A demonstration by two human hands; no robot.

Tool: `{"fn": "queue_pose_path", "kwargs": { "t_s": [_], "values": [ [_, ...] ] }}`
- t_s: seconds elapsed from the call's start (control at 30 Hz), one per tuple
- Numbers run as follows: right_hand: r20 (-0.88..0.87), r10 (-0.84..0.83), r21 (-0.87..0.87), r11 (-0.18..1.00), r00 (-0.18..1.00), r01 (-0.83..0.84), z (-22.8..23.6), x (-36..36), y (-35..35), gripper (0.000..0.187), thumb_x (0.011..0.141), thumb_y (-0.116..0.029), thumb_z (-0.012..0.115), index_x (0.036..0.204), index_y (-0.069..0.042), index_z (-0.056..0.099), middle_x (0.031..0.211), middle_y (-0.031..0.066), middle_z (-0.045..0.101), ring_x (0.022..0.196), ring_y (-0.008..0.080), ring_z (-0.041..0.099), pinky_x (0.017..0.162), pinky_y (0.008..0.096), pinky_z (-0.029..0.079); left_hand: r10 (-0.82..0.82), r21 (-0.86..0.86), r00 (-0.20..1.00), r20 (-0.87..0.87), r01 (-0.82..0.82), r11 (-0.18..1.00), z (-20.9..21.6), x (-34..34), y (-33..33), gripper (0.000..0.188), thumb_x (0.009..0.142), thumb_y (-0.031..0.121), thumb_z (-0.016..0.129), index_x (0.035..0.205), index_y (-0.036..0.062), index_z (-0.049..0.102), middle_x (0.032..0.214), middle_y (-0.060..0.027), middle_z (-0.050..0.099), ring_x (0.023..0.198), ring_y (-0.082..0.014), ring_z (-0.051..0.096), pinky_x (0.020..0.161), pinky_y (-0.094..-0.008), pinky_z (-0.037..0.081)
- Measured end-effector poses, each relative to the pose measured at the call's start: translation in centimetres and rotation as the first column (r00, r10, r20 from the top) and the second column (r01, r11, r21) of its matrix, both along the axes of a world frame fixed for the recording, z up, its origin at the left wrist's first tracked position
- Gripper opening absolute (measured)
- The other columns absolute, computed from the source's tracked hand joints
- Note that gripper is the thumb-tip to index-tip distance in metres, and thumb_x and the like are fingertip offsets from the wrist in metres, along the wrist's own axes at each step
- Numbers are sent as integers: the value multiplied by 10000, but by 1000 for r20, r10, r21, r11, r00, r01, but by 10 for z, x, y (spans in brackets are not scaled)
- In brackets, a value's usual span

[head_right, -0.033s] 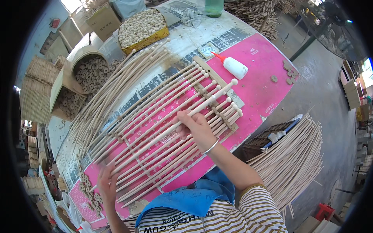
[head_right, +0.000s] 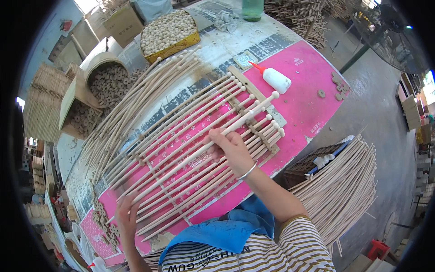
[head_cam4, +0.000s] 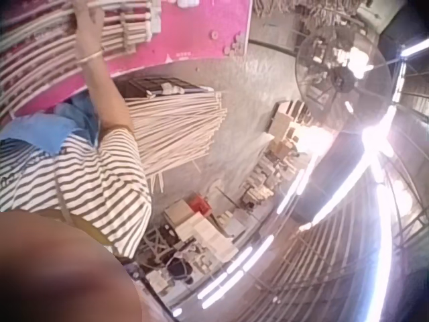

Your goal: Applying glue and assembling wooden rods with circular connectors to form a lattice structure.

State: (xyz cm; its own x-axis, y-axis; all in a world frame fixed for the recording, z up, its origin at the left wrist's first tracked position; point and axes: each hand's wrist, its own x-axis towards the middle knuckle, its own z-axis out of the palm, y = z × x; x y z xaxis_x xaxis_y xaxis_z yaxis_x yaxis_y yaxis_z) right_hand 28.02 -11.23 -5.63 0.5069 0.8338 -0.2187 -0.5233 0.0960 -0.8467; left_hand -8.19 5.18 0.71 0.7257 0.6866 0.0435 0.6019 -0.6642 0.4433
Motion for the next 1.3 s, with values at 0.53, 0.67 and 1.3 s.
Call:
{"fn": "queue_pose_path", "kwargs": {
  "t_s": [0.53,0.67,1.3],
  "values": [
    [2,270,58,961,963,-269,-13,-102,29,275,1088,-306,599,1090,-61,724,849,-8,687,689,42,597,603,209,484,-107,-235,944,312,185,954,-14,109,-49,670,960,55,708,1581,87,458,958,-123,697,823,-246,675,758,-347,543],
    [93,252,48,965,963,-258,-8,-83,16,366,1056,-290,655,1336,-55,652,947,14,718,760,44,608,648,224,500,72,-488,947,313,95,868,-9,103,-47,613,1017,-4,617,1598,52,428,832,-44,628,724,-95,540,700,-245,469],
    [142,8,79,997,990,-19,-18,-28,-10,412,995,-181,740,1353,-6,636,970,-8,692,787,57,623,689,202,520,58,-474,939,339,118,872,-27,63,-45,313,986,-22,644,1296,-28,692,936,-43,665,797,-87,585,724,-219,476]
  ]
}}
